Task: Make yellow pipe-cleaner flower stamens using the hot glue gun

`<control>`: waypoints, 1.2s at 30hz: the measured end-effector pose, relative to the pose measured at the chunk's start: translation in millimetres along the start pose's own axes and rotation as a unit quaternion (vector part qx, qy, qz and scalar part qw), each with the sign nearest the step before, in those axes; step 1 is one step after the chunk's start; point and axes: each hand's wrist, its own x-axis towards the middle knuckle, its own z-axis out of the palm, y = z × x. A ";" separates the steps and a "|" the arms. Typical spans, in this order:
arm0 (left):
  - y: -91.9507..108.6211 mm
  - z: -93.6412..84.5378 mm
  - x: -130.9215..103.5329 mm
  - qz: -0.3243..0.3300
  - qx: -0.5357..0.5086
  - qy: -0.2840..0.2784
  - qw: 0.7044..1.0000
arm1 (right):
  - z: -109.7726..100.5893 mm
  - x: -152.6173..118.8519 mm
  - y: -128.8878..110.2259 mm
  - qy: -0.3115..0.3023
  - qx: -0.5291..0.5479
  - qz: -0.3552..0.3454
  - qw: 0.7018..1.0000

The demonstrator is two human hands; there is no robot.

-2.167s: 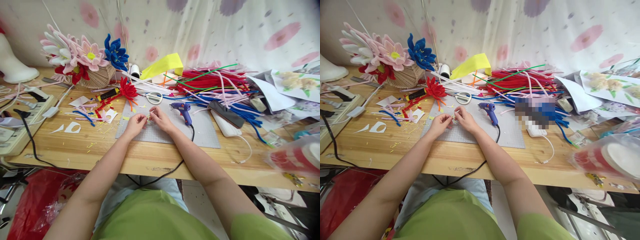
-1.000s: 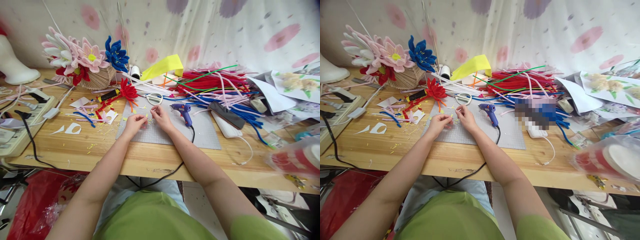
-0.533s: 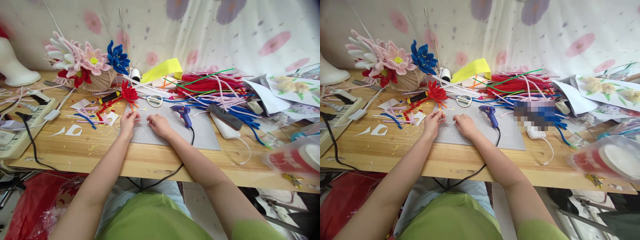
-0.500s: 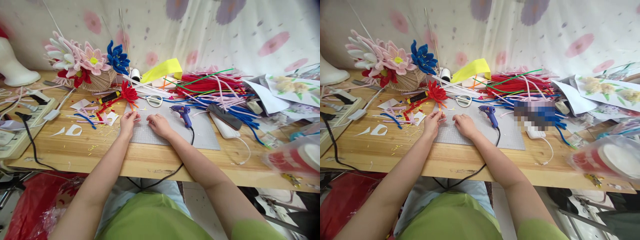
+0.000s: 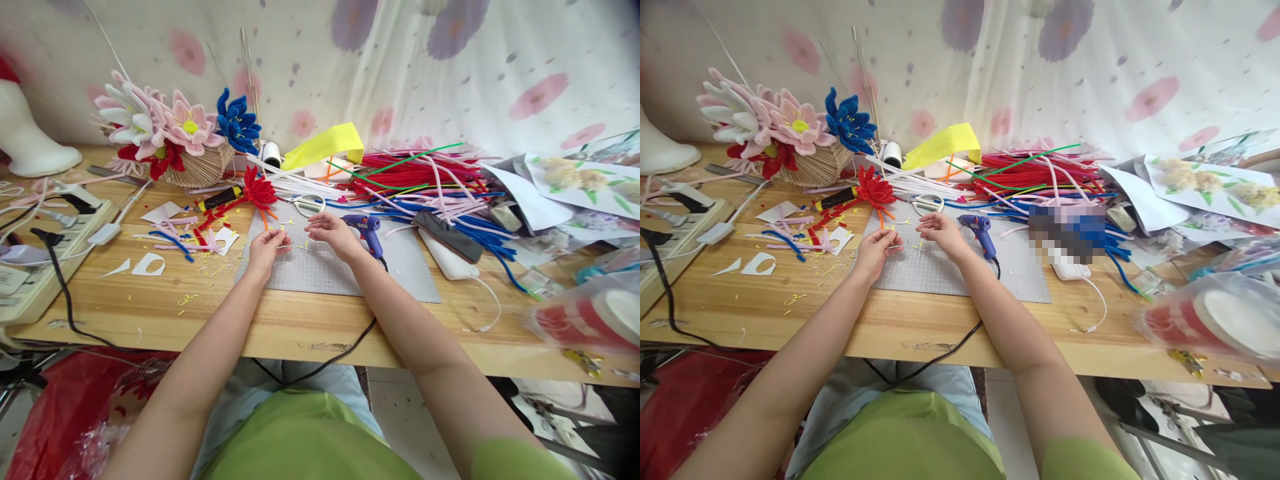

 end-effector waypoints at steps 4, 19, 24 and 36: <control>3.4 -0.7 -1.9 -0.043 0.047 -0.041 0.997 | 8.6 1.5 4.4 0.007 0.051 -0.001 0.999; 9.0 1.5 -4.2 -0.082 0.102 -0.055 0.990 | 32.5 6.5 26.3 0.046 0.078 -0.022 0.996; 7.2 1.5 -3.6 -0.074 0.104 -0.054 0.990 | 32.5 6.0 26.3 0.048 0.067 -0.014 0.997; 7.1 -1.2 -3.6 -0.054 0.112 -0.074 0.989 | 34.2 2.5 24.4 -0.015 0.102 0.009 0.995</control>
